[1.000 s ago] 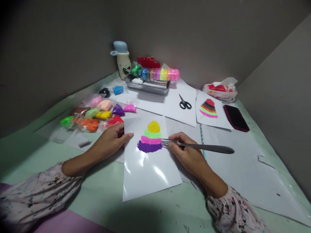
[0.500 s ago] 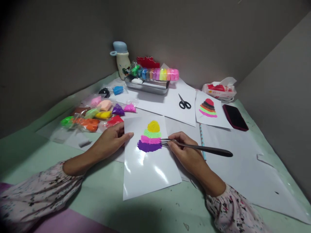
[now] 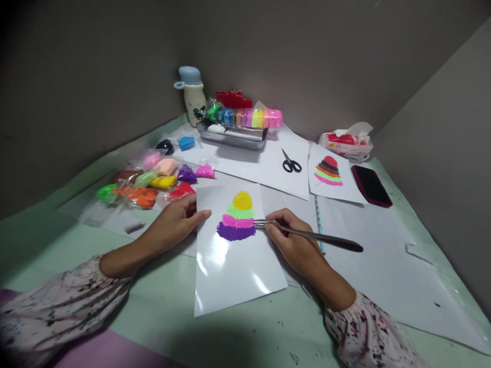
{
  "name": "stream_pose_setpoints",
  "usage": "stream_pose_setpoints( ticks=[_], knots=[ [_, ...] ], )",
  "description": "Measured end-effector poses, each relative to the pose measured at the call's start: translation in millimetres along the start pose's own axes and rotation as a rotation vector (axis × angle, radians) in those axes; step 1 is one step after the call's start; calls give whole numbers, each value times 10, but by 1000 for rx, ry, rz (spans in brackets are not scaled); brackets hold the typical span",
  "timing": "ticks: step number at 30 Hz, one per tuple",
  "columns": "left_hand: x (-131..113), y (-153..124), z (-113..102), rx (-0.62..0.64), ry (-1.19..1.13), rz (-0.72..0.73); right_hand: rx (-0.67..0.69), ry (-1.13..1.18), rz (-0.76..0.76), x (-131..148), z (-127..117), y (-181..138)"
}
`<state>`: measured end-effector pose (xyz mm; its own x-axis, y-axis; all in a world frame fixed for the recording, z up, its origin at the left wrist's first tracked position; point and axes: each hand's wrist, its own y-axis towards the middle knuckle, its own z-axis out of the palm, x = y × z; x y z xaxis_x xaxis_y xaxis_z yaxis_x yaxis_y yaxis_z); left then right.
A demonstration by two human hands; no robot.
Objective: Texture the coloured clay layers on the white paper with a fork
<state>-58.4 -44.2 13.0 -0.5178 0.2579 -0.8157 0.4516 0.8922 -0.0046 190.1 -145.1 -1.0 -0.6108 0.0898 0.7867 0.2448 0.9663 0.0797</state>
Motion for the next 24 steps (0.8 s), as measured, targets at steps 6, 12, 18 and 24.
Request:
stream_pose_setpoints(
  ticks=[6, 12, 18, 24],
  knots=[
    [11, 7, 2, -10, 11, 9, -16, 47, 23, 9, -4, -8],
    [-11, 2, -1, 3, -18, -4, -2, 7, 8, -3, -6, -7],
    [7, 3, 3, -4, -12, 3, -24, 39, 10, 1, 2, -9],
    [-5, 3, -1, -1, -31, -3, -28, 3, -2, 12, -6, -16]
  ],
)
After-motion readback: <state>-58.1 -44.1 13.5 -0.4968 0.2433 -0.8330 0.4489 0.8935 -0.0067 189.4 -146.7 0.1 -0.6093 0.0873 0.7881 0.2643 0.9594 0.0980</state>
